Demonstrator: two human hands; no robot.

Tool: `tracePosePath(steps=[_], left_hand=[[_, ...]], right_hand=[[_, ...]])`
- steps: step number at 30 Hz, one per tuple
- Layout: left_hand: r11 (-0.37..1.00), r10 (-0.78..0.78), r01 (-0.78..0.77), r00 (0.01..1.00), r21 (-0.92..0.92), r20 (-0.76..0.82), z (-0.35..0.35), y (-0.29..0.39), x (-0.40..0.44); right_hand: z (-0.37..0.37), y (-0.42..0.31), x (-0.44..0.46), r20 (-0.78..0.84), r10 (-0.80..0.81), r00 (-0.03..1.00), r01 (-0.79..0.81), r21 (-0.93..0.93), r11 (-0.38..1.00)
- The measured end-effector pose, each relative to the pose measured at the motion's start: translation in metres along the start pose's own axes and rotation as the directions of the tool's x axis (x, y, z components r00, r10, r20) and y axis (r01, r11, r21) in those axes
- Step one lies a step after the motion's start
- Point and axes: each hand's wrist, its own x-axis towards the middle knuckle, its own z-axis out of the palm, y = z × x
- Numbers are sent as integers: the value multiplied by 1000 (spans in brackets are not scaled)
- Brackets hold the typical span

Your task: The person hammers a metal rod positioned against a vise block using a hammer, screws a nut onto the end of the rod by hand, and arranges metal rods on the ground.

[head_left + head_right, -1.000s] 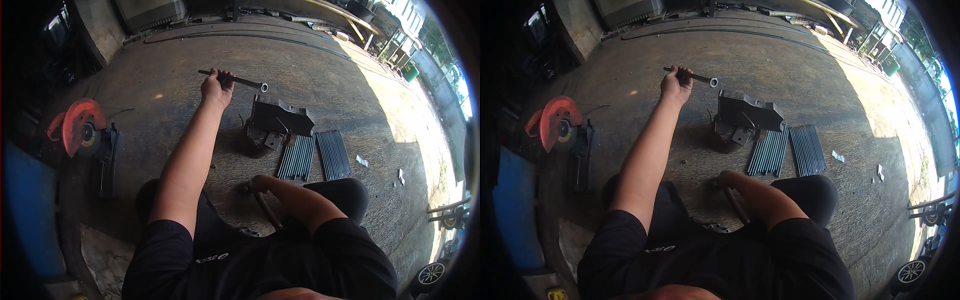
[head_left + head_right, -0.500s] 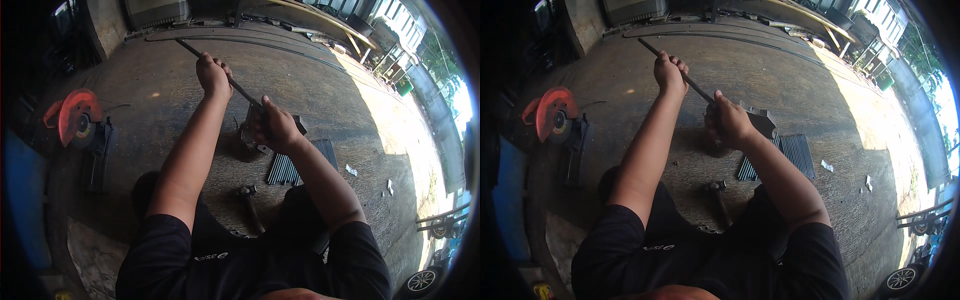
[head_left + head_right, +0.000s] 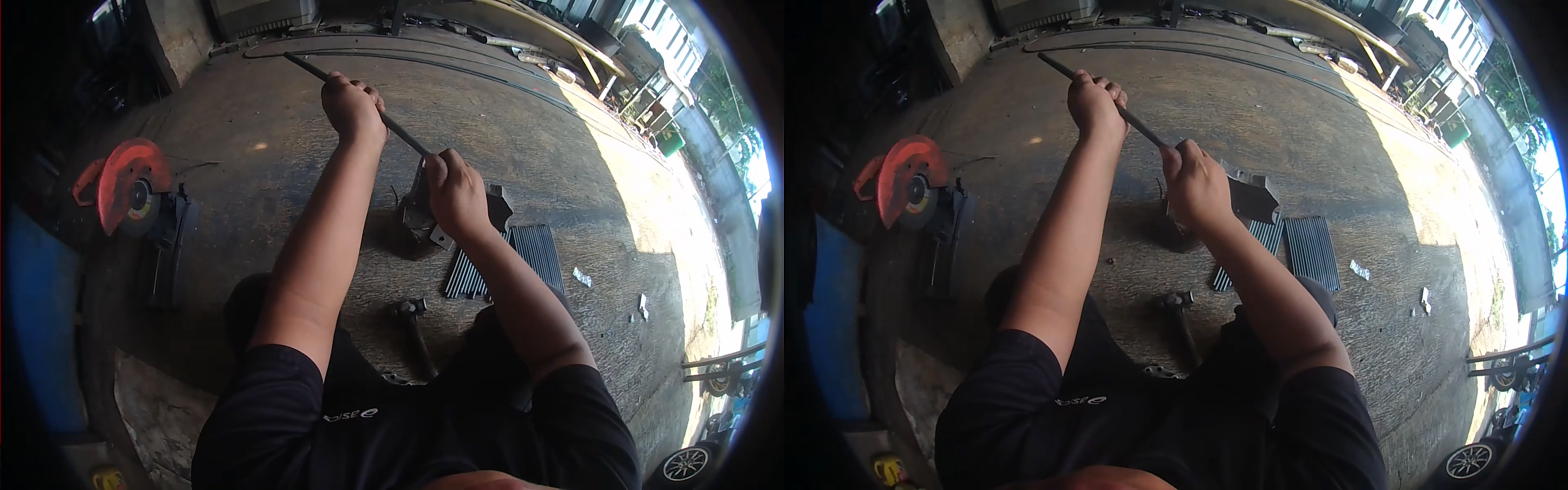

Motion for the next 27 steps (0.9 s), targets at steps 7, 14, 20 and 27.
tracePosePath(steps=[7, 14, 20, 27], left_hand=[[988, 154, -155, 957, -13, 248, 9, 10, -11], [974, 227, -217, 942, -68, 245, 17, 20, -21], [971, 237, -226, 943, -73, 234, 21, 25, -28], [961, 273, -258, 937, -98, 216, 24, 31, -34]], right_hand=[[-5, 5, -1, 731, 266, 628, -672, 682, -287], [-16, 0, 0, 639, 365, 677, -676, 736, -37], [-36, -6, 0, 560, 248, 790, -607, 770, 196], [-37, -1, 4, 578, 199, 791, -607, 780, 150]])
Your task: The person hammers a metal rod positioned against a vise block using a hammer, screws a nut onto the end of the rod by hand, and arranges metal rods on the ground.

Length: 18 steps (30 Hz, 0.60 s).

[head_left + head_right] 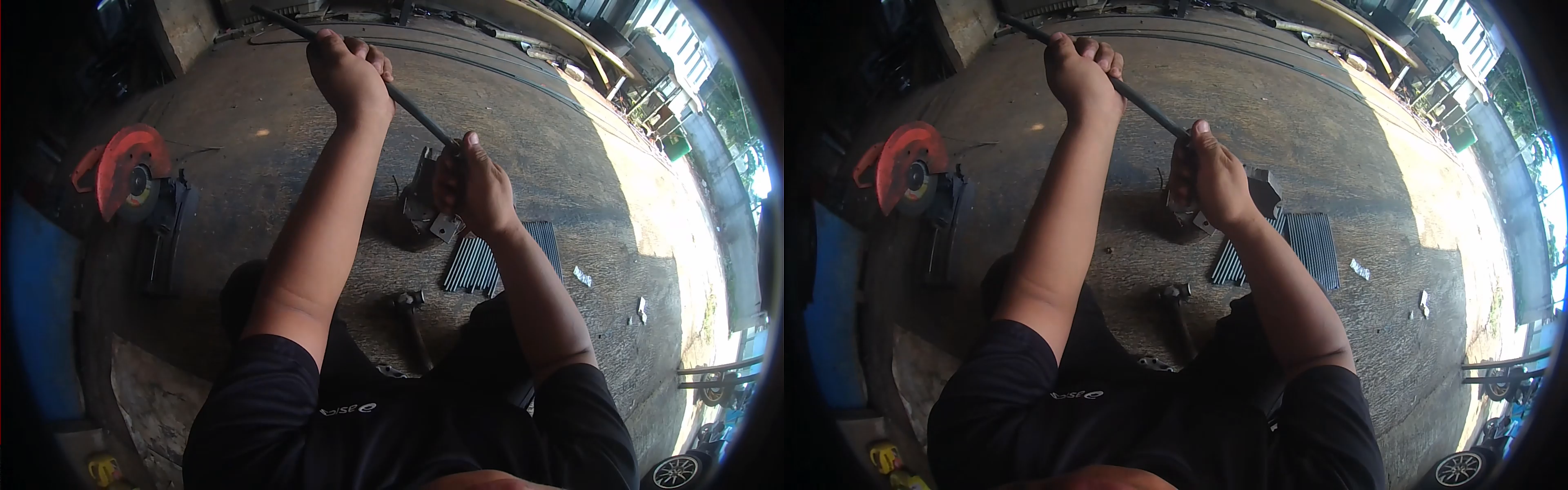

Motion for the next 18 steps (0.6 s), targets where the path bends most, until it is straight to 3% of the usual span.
tracePosePath(steps=[2, 12, 15, 17, 18], left_hand=[[1000, 16, -16, 999, 15, 45, -3, -2, 3], [999, 45, -46, 999, 14, 29, 2, -2, -6], [994, 93, -95, 995, 51, 31, 4, -2, -9], [990, 120, -125, 989, 60, 80, 5, -1, -11], [990, 120, -125, 990, 60, 78, 4, -2, -11]], right_hand=[[2, 0, -1, -10, -12, 1000, 11, -62, 998], [3, 4, 2, -35, -6, 999, 5, -26, 1000], [4, 5, 2, -75, -5, 997, 6, 15, 1000], [0, 6, 4, 44, 67, 997, -74, 185, 980], [1, 5, 2, 44, 70, 997, -77, 185, 980]])
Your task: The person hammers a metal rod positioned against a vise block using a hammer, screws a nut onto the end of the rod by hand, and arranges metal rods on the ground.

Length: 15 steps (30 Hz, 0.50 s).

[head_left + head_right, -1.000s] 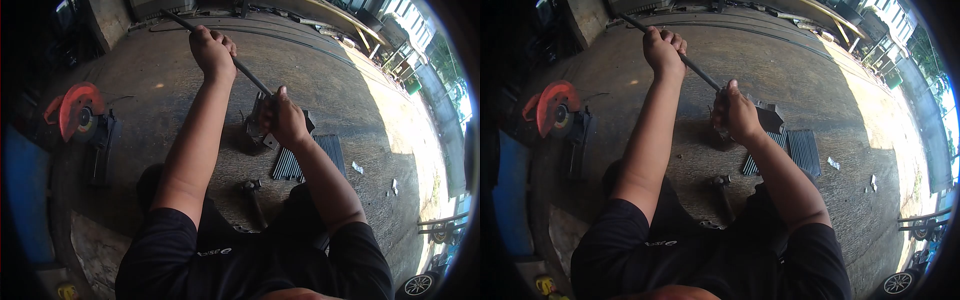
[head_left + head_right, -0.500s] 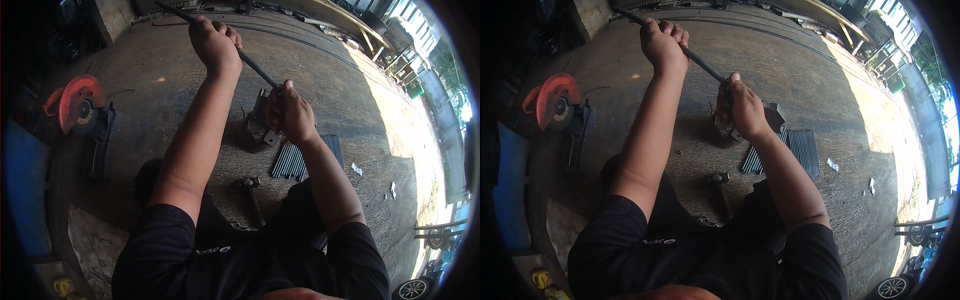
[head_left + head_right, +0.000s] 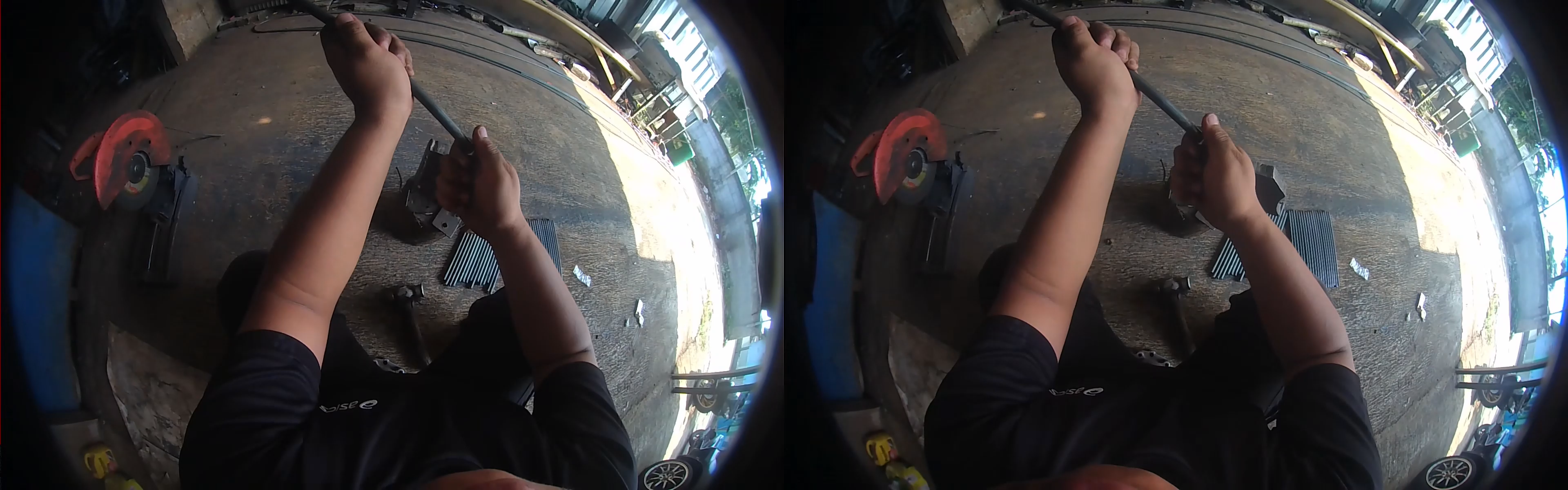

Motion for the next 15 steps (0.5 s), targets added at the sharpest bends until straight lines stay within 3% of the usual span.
tracePosePath(steps=[3, 5, 9, 15], left_hand=[[1000, -12, 12, 1000, -11, 7, -2, -2, 1], [999, 8, -7, 1000, 42, -18, -1, -3, -2], [997, 26, -26, 1000, 72, -6, 1, -3, -6], [998, 61, -60, 998, -31, 33, 5, -11, -10]], right_hand=[[8, -4, -3, 11, 66, 998, -67, 95, 993], [12, -2, -2, -118, 69, 991, -61, 72, 996], [19, 4, -1, -188, 61, 980, -36, 136, 990], [20, 7, 4, -235, 75, 969, -15, 250, 968]])
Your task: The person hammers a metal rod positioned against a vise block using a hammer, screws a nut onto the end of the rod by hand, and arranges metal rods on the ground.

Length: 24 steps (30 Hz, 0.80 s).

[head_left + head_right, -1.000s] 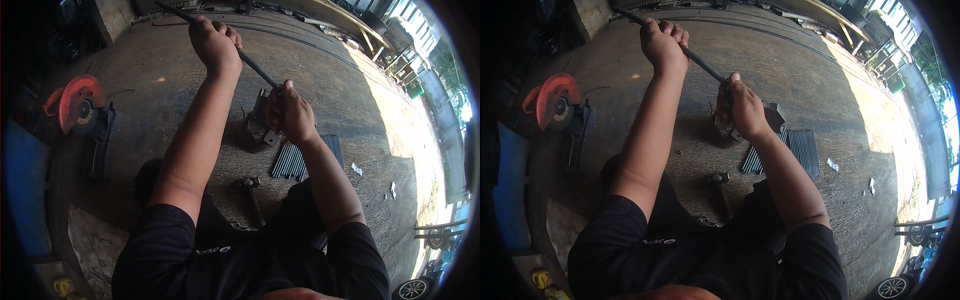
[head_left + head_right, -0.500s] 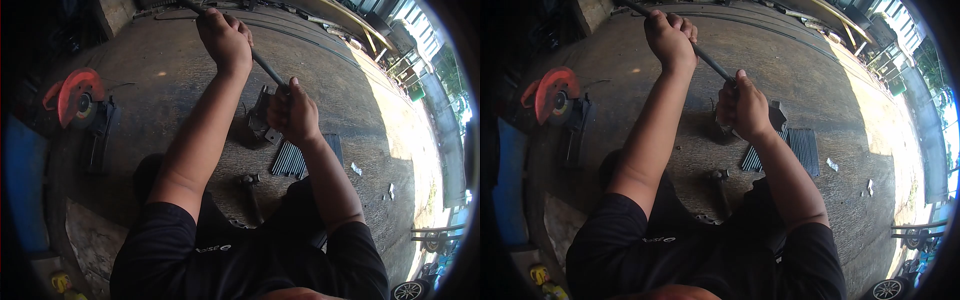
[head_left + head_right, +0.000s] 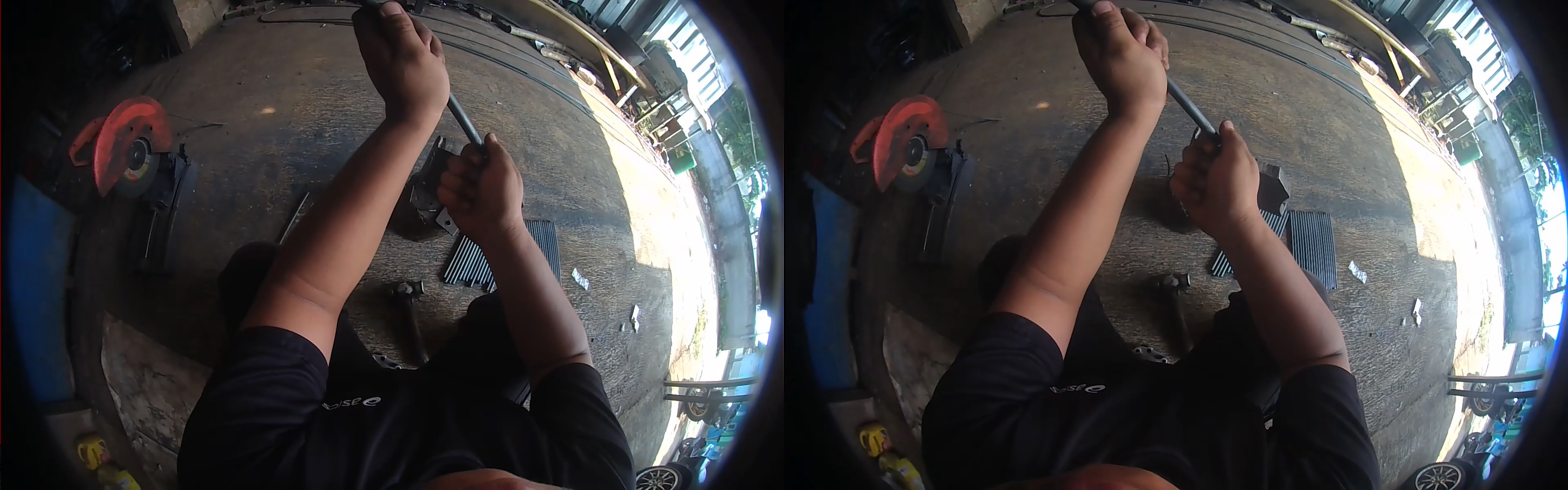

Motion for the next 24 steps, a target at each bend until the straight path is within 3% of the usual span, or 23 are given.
tracePosePath(steps=[2, 3, 6, 8, 11, 15, 17, 21, 23, 24], left_hand=[[990, -17, 23, 999, -140, 46, 5, 0, -3], [989, 40, -27, 995, -148, 87, 6, -3, -1], [996, -16, 30, 987, -86, 162, 0, -5, -3], [998, 2, 5, 994, -65, 113, -2, -7, -1], [999, 9, -9, 1000, -31, 16, -4, -5, 5], [999, 43, -44, 998, -12, -54, -4, 4, 14], [996, 75, -77, 996, -44, -57, -1, 9, 16], [989, 129, -130, 992, -72, -12, 3, 19, 14], [800, 94, 58, 971, -597, 219, 2, 22, 15], [800, 93, 60, 971, -598, 221, 3, 23, 14]], right_hand=[[-4, 0, 3, 18, 98, 995, -99, 68, 993], [-6, 0, 4, 16, 98, 995, -99, 68, 993], [-9, 0, 4, 98, 220, 971, -232, 139, 963], [-3, 0, 1, 27, 118, 993, -118, 35, 992], [-1, -3, -3, 73, 6, 997, -4, -37, 999], [12, -10, -14, 85, -37, 996, 44, -75, 996], [7, -14, -14, 250, -37, 967, 45, -29, 999], [-4, -23, -10, 320, 10, 947, -5, -16, 1000], [-7, -26, -12, 328, 27, 944, -48, 54, 997], [-10, -28, -12, 328, 25, 944, -46, 56, 997]])
